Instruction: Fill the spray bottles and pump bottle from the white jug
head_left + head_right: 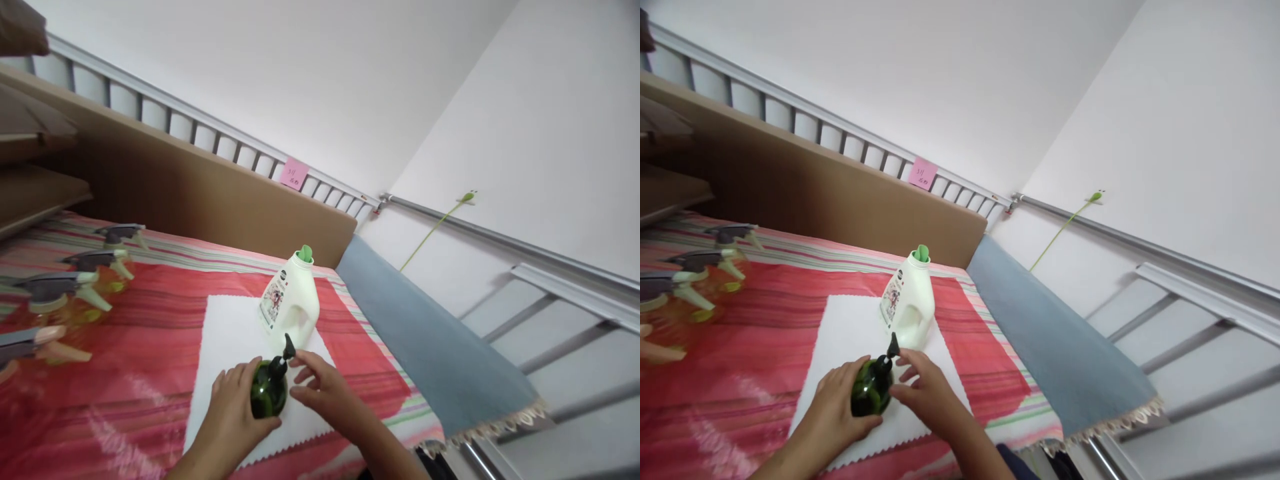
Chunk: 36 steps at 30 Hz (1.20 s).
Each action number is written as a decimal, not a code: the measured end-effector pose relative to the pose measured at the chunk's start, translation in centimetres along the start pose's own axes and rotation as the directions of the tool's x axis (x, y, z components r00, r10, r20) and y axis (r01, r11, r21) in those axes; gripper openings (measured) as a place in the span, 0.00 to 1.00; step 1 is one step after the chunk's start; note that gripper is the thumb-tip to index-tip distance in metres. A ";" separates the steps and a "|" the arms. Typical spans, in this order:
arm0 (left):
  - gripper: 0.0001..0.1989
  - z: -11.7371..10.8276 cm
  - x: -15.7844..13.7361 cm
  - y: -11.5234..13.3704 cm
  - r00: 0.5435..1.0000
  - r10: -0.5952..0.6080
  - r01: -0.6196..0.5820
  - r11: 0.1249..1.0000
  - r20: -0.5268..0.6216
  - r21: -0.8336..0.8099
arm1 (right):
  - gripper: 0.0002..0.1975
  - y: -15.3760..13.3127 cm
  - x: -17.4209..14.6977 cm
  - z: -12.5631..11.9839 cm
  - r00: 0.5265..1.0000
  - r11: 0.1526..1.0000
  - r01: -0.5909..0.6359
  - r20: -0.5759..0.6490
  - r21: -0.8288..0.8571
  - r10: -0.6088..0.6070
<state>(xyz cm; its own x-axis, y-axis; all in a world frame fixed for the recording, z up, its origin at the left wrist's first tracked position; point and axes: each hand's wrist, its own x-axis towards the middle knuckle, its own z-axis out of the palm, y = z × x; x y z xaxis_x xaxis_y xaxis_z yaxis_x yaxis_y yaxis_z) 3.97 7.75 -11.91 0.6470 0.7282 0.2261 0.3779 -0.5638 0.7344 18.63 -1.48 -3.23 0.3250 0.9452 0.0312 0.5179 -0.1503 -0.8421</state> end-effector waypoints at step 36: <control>0.33 -2.5 0.5 -0.8 0.956 0.159 -0.115 0.976 -0.245 0.183 | 0.23 -1.1 2.5 7.5 0.881 0.992 0.053 -0.474 0.118 0.009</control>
<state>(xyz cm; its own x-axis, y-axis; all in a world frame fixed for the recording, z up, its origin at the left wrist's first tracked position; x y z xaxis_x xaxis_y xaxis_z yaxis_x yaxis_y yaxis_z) 2.31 9.54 -10.76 0.5164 0.7023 0.4899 0.4154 -0.7058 0.5739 12.93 3.25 -6.24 0.6658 0.6938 0.2745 0.4375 -0.0650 -0.8969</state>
